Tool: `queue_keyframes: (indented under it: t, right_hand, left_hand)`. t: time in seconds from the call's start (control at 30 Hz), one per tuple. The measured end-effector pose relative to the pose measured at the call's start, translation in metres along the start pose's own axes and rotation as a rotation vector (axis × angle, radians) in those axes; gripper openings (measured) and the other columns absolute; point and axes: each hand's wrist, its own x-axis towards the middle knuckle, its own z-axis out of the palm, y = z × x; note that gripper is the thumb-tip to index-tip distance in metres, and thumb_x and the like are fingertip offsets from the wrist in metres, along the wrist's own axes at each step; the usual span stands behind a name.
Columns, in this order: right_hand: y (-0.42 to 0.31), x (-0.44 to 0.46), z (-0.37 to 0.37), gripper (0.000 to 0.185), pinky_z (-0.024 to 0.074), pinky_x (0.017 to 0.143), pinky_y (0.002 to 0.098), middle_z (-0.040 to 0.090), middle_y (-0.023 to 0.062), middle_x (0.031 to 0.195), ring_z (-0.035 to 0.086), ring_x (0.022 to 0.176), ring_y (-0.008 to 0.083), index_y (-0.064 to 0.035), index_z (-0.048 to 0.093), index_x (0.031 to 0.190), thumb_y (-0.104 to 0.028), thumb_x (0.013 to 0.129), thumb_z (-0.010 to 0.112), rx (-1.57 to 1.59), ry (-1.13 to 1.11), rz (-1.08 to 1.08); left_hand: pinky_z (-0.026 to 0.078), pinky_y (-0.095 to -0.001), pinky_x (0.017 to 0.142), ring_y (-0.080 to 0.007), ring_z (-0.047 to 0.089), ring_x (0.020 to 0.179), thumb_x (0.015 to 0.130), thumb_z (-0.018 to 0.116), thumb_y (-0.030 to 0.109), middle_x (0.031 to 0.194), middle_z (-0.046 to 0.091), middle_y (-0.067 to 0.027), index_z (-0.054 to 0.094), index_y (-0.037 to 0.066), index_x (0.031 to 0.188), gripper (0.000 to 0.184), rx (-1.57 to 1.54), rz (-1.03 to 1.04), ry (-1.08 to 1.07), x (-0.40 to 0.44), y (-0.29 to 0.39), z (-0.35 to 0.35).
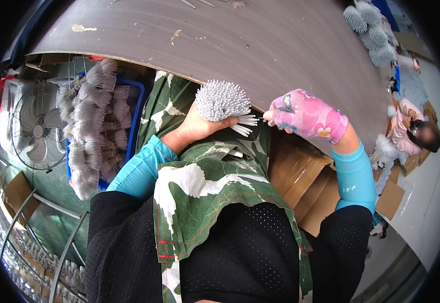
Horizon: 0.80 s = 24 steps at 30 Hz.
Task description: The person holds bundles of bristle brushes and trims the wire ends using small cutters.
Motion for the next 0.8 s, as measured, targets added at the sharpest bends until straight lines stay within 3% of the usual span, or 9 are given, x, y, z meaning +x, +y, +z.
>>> queue_keyframes:
  t: [0.1, 0.17, 0.3, 0.37, 0.8]
  right_hand:
    - [0.005, -0.006, -0.001, 0.039, 0.039, 0.053, 0.0301, 0.052, 0.005, 0.056, 0.046, 0.054, 0.0124, 0.0002, 0.064, 0.077, -0.037, 0.088, 0.059, 0.044, 0.037, 0.035]
    - [0.01, -0.005, 0.001, 0.038, 0.0389, 0.054, 0.032, 0.051, 0.0072, 0.056, 0.045, 0.054, 0.0146, 0.001, 0.063, 0.077, -0.035, 0.088, 0.058, 0.003, 0.084, -0.062]
    - [0.007, -0.003, 0.003, 0.037, 0.0393, 0.056, 0.034, 0.051, 0.01, 0.057, 0.044, 0.055, 0.0189, 0.0008, 0.063, 0.077, -0.034, 0.088, 0.058, 0.072, 0.046, -0.007]
    - [0.002, -0.006, 0.004, 0.036, 0.0402, 0.058, 0.0353, 0.051, 0.0135, 0.059, 0.046, 0.056, 0.022, 0.0001, 0.063, 0.079, -0.034, 0.088, 0.058, -0.022, 0.081, -0.084]
    - [-0.001, -0.001, 0.012, 0.037, 0.0402, 0.057, 0.037, 0.052, 0.0156, 0.059, 0.047, 0.055, 0.0265, -0.0004, 0.063, 0.078, -0.035, 0.089, 0.056, -0.051, 0.125, -0.107]
  left_hand:
    - [0.031, -0.0383, 0.105, -0.028, 0.048, 0.118, 0.078, 0.069, 0.028, 0.121, 0.058, -0.006, 0.06, 0.014, 0.117, 0.042, -0.055, 0.017, 0.007, 0.004, 0.0, 0.005]
    - [0.032, -0.0379, 0.104, -0.0271, 0.05, 0.116, 0.077, 0.071, 0.026, 0.12, 0.059, -0.0063, 0.06, 0.013, 0.117, 0.043, -0.055, 0.031, 0.012, 0.004, 0.0, 0.004]
    - [0.033, -0.0373, 0.103, -0.0257, 0.051, 0.114, 0.076, 0.073, 0.025, 0.119, 0.059, -0.0069, 0.06, 0.012, 0.116, 0.044, -0.2, -0.083, 0.016, 0.001, 0.001, 0.001]
    - [0.034, -0.0364, 0.102, -0.0248, 0.052, 0.113, 0.075, 0.074, 0.023, 0.117, 0.059, -0.0074, 0.06, 0.01, 0.116, 0.045, -0.203, -0.087, 0.025, 0.002, 0.003, 0.0]
    - [0.036, -0.0361, 0.1, -0.0251, 0.053, 0.11, 0.074, 0.075, 0.024, 0.114, 0.06, -0.0079, 0.059, 0.009, 0.115, 0.046, -0.145, -0.089, 0.034, 0.001, 0.002, -0.001]
